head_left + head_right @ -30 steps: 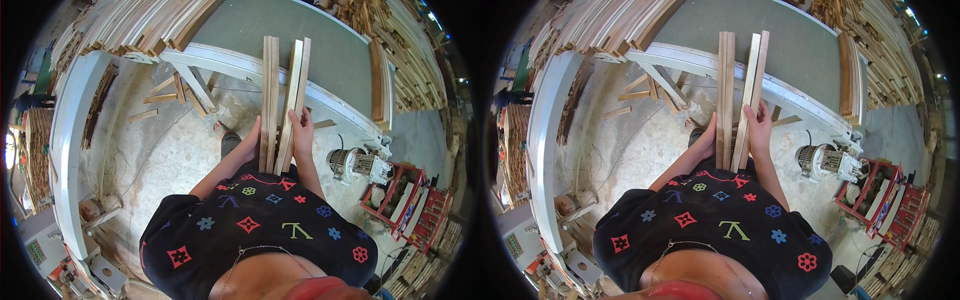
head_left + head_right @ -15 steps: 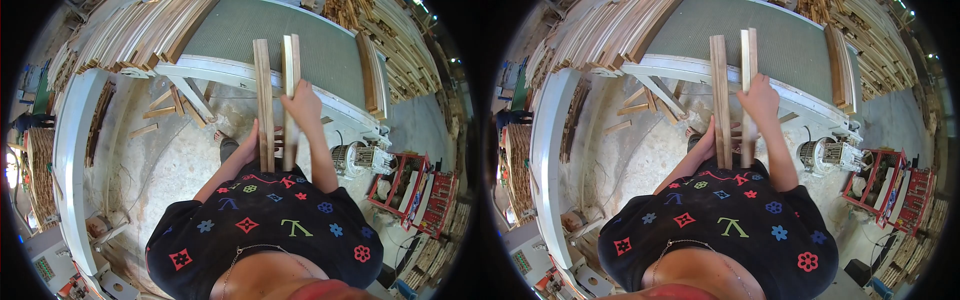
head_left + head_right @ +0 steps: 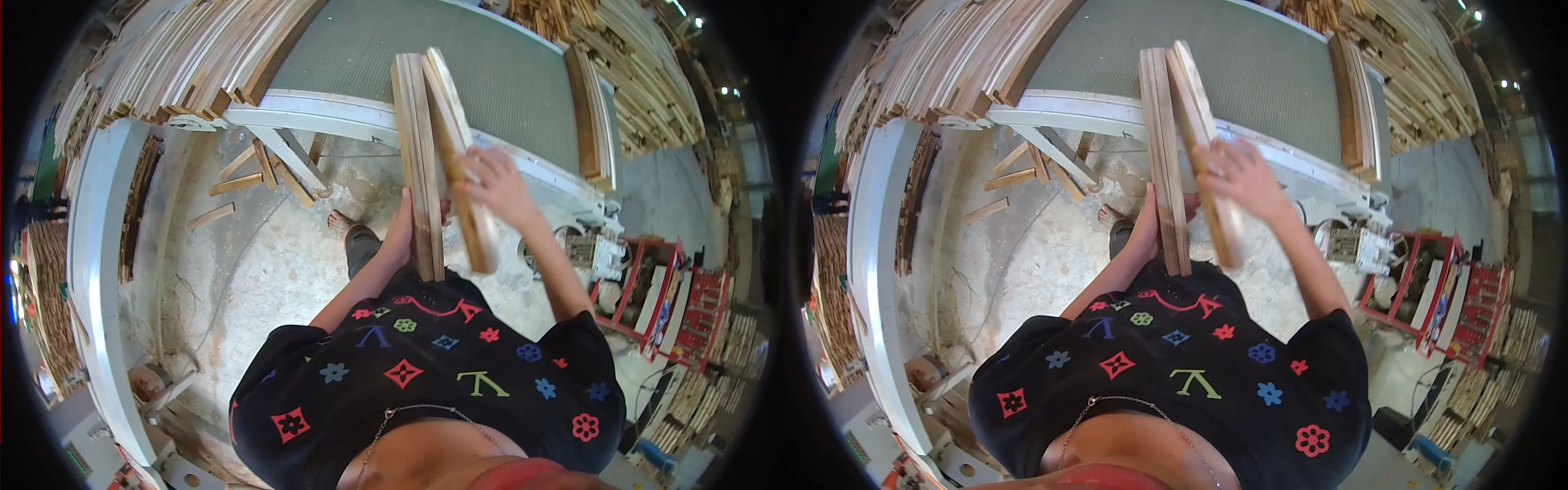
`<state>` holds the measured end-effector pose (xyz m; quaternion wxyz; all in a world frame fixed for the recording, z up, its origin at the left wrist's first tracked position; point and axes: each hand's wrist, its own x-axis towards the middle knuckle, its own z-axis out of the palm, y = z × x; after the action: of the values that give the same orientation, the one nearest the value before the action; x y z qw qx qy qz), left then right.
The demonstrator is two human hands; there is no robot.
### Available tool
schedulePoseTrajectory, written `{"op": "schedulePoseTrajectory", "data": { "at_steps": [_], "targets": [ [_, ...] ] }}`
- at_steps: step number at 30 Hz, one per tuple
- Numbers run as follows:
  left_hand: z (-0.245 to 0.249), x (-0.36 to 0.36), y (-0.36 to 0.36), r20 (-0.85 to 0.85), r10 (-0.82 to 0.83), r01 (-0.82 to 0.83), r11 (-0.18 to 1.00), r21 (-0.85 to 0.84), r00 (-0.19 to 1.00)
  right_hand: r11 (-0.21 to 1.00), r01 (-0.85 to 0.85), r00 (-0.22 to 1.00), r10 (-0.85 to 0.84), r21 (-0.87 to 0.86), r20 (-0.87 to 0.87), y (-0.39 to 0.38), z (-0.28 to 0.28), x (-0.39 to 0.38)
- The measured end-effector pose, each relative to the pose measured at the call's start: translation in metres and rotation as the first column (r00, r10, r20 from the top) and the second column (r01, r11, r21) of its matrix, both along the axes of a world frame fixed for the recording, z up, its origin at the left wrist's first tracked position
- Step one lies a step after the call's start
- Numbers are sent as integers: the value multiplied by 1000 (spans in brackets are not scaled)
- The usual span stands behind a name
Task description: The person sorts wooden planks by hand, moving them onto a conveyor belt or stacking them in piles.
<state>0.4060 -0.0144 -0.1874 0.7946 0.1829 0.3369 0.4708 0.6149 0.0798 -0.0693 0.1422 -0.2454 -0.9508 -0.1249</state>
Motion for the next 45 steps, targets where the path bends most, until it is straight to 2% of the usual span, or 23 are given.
{"op": "schedulePoseTrajectory", "data": {
  "at_steps": [2,3,5,7,8,12,13,19,22,23,25,28,30,32,33,36,37,38,40,41,42,44,45],
  "targets": [
    [12,5,-2,4,94,-93,985,-148,996,991,-120,985,111,-59,-135,-10,-11,-17],
    [27,-3,-3,71,36,-19,972,-234,997,993,-61,964,31,-106,-264,-8,-22,-21],
    [26,-9,-4,112,-19,45,971,-234,994,970,56,859,-169,-238,-484,-13,-46,-24],
    [28,-13,0,117,-70,94,972,-215,991,808,-18,635,-446,-589,-631,-26,-60,-36],
    [31,-15,2,126,-66,92,972,-214,990,685,-99,496,-594,-722,-633,-34,-66,-46],
    [30,-23,2,156,-68,103,969,-226,985,214,-443,370,-841,-871,-395,-46,-54,-72],
    [30,-25,3,158,-63,100,965,-243,985,177,-487,368,-846,-855,-385,-45,-56,-70],
    [29,-28,-4,183,-90,134,961,-241,979,155,-562,326,-861,-812,-390,-53,-60,-67],
    [7,-31,-10,202,-147,180,971,-160,968,169,-506,376,-839,-846,-393,-52,-59,-66],
    [9,-31,-13,200,-168,196,972,-131,965,302,-224,515,-771,-926,-376,-52,-51,-65],
    [8,-28,-18,284,-169,203,975,-92,944,584,312,729,-653,-749,-206,-46,-18,-67],
    [-13,-15,-27,520,-165,220,974,-45,838,942,131,881,-253,-308,-399,-13,19,-87],
    [-9,-16,-21,576,-237,269,963,30,783,955,-191,959,132,-227,-251,16,27,-113],
    [-3,-17,-15,663,-163,279,957,-72,730,851,-478,878,470,-217,-88,39,21,-136],
    [0,-17,-13,701,-118,282,952,-123,703,858,-382,822,486,-344,298,44,21,-145],
    [6,-18,-17,695,-42,209,965,-158,718,832,-323,565,551,-450,614,56,41,-167],
    [2,-16,-19,550,-17,156,966,-208,835,892,-265,737,432,-365,520,56,45,-166],
    [-6,-19,-20,576,-43,202,956,-214,816,938,-189,865,300,-292,402,54,49,-162],
    [-26,-22,-17,642,-74,271,938,-215,763,979,10,994,13,-205,113,48,58,-148],
    [-25,-24,-15,688,-134,313,939,-142,713,973,124,989,-137,-195,-54,45,64,-139],
    [-23,-22,-13,616,-178,314,942,-119,767,951,236,934,-279,-201,-224,42,69,-130],
    [-21,-18,-10,443,-260,325,943,-76,858,817,375,846,-495,-439,-198,31,72,-111],
    [-36,-10,-9,428,-168,260,951,-165,888,716,431,784,-598,-549,-165,26,71,-104]
  ]
}}
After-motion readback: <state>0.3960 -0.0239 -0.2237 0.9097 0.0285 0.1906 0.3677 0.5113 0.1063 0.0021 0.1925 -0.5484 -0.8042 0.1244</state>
